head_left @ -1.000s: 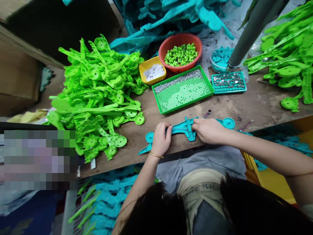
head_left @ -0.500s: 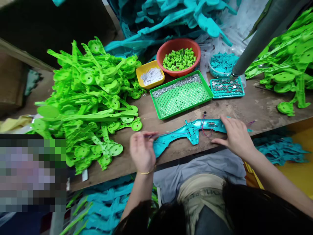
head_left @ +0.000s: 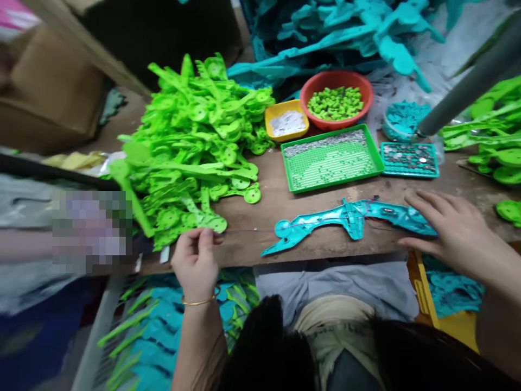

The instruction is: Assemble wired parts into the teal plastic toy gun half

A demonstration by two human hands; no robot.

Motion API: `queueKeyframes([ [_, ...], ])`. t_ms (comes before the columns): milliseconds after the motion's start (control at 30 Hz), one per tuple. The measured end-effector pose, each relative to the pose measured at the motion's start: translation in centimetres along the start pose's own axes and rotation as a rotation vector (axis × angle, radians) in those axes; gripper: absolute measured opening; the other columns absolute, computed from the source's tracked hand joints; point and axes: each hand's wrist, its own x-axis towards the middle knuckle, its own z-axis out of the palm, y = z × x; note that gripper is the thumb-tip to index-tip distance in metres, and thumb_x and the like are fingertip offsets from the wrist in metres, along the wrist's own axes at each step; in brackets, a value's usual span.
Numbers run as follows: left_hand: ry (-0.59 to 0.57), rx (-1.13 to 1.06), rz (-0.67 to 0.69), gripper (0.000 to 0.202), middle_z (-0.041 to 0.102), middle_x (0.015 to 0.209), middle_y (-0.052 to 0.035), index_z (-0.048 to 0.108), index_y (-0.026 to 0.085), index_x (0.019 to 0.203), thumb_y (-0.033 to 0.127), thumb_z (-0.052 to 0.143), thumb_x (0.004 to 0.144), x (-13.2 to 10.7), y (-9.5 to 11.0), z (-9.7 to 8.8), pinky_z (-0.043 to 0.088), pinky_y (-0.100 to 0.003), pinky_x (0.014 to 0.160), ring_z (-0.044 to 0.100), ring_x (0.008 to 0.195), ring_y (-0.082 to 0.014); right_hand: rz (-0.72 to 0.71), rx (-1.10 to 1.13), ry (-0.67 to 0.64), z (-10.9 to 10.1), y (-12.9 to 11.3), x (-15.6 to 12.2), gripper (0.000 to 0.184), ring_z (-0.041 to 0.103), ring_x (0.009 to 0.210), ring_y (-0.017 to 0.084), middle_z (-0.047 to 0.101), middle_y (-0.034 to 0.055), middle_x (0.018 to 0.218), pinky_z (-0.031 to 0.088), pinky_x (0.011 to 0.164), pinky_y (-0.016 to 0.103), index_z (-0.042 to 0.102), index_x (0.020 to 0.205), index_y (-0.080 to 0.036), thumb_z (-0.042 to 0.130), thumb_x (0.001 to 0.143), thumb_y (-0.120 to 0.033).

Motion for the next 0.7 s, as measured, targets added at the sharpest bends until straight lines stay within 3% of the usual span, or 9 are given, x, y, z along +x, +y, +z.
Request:
queueKeyframes([
  [67,-0.021,-0.032,0.068,0.021,0.062,0.07,0.0021,0.061,0.018,0.085,0.039,0.061,0.086,-1.2,1.8,-0.4,0.049,-0.023,0.063,0.06,0.064,-0.0112,-0.118,0.215,0.068,-1.3,-4.0,2.8,0.065,0.051,0.118,0.034,0.055,0.0147,0.132,0.041,0.098,0.053,0.046,0.137,-0.021,0.047,0.086,-0.061],
  [133,-0.061,-0.047,0.121,0.015,0.062,0.073,0.0016,0.061,0.019,0.085,0.033,0.058,0.088,-2.6,3.1,-0.9,0.048,-0.022,0.064,0.059,0.066,-0.0107,-0.243,0.449,0.11,-1.2,-9.5,5.5,0.043,0.056,0.114,0.024,0.061,0.0099,0.123,0.046,0.096,0.042,0.05,0.131,-0.023,0.049,0.092,-0.043],
  [233,-0.1,-0.093,0.151,0.01,0.061,0.079,0.0004,0.06,0.02,0.087,0.028,0.055,0.09,-4.7,4.0,-1.5,0.048,-0.024,0.068,0.058,0.072,-0.0116,-0.483,0.659,-0.08,1.4,-18.0,8.0,0.045,0.054,0.118,0.024,0.06,0.0115,0.127,0.045,0.099,0.044,0.049,0.131,-0.018,0.052,0.091,-0.038],
  [333,-0.13,-0.123,0.162,0.01,0.061,0.08,-0.0006,0.059,0.021,0.087,0.026,0.052,0.092,-5.9,3.9,-2.1,0.049,-0.025,0.069,0.059,0.075,-0.0126,-0.501,0.902,-0.273,4.3,-23.2,8.3,0.036,0.059,0.108,0.021,0.066,0.0094,0.116,0.048,0.093,0.039,0.056,0.122,-0.018,0.053,0.091,-0.036],
  [400,-0.204,-0.094,0.206,0.011,0.063,0.083,-0.0023,0.06,0.021,0.091,0.028,0.052,0.092,-5.5,3.1,-2.4,0.05,-0.026,0.071,0.06,0.078,-0.0139,-0.393,1.073,-0.363,5.3,-24.1,8.0,0.024,0.065,0.091,0.016,0.07,0.0047,0.098,0.051,0.082,0.031,0.063,0.106,-0.019,0.048,0.093,-0.033],
  [467,-0.263,0.054,0.296,0.017,0.066,0.094,-0.0058,0.061,0.021,0.102,0.031,0.056,0.09,-4.0,1.6,-2.6,0.051,-0.032,0.081,0.062,0.088,-0.0177,-0.226,1.146,-0.376,5.6,-23.3,7.9,0.025,0.066,0.083,0.015,0.072,0.0027,0.091,0.052,0.076,0.028,0.066,0.097,-0.02,0.046,0.094,-0.034],
  [600,-0.358,0.592,0.459,0.034,0.057,0.132,-0.0116,0.059,0.021,0.118,0.019,0.058,0.085,0.6,-3.0,-2.4,0.037,-0.053,0.106,0.047,0.126,-0.0304,0.053,1.003,-0.123,6.0,-19.0,8.4,0.032,0.065,0.1,0.02,0.07,0.0063,0.107,0.051,0.086,0.034,0.066,0.105,-0.021,0.046,0.092,-0.043],
  [700,-0.454,0.728,0.523,0.038,0.049,0.141,-0.0129,0.06,0.018,0.119,0.008,0.046,0.085,3.0,-5.0,-2.3,0.039,-0.048,0.107,0.045,0.131,-0.029,0.048,0.786,0.014,7.1,-16.1,8.5,0.034,0.063,0.104,0.022,0.068,0.0091,0.111,0.049,0.091,0.038,0.065,0.108,-0.02,0.044,0.093,-0.042],
])
